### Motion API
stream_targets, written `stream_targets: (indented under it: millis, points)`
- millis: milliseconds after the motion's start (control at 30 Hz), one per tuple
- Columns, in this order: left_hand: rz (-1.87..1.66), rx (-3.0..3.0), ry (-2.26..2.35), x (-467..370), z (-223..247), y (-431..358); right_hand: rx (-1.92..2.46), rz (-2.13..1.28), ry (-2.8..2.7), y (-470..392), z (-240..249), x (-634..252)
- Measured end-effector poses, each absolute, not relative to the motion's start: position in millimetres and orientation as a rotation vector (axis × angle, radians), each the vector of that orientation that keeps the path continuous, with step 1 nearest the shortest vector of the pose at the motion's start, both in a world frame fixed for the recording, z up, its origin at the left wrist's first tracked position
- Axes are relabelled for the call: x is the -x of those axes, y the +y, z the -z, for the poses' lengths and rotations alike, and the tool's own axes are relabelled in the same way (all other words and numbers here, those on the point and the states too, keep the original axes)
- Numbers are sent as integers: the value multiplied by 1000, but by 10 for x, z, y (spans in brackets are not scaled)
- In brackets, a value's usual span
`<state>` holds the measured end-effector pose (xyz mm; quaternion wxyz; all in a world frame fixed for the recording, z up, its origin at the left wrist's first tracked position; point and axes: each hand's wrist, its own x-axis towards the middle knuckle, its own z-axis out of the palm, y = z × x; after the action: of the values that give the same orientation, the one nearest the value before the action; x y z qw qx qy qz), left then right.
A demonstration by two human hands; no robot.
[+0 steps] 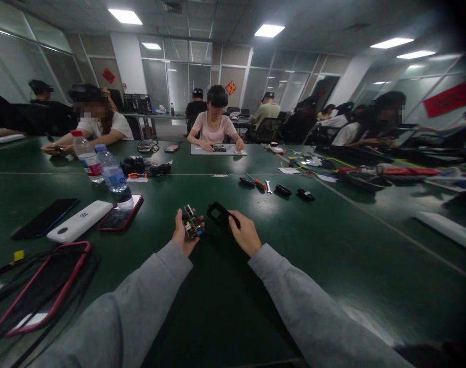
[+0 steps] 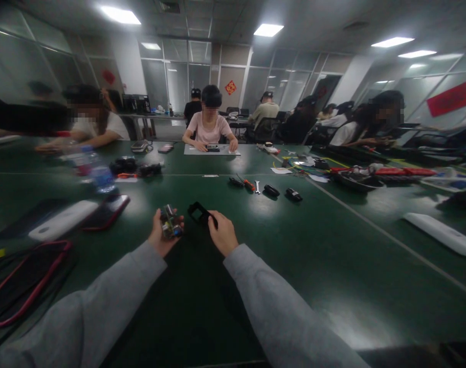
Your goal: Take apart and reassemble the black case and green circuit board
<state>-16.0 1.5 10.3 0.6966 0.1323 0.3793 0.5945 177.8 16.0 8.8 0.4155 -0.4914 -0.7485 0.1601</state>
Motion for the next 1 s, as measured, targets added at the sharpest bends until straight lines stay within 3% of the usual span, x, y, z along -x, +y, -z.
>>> stream_targets:
  millis: [233, 633, 1000]
  points:
    - [-1328, -328, 805, 40, -84, -18, 1270, -494, -1618, 181, 12, -1727]
    - [-1279, -381, 825, -57, -93, -93, 1377, 95, -1905, -66, -116, -1458]
    - [-1315, -412, 776, -74, -37, -70, 1357, 7, -2032, -50, -15, -1431]
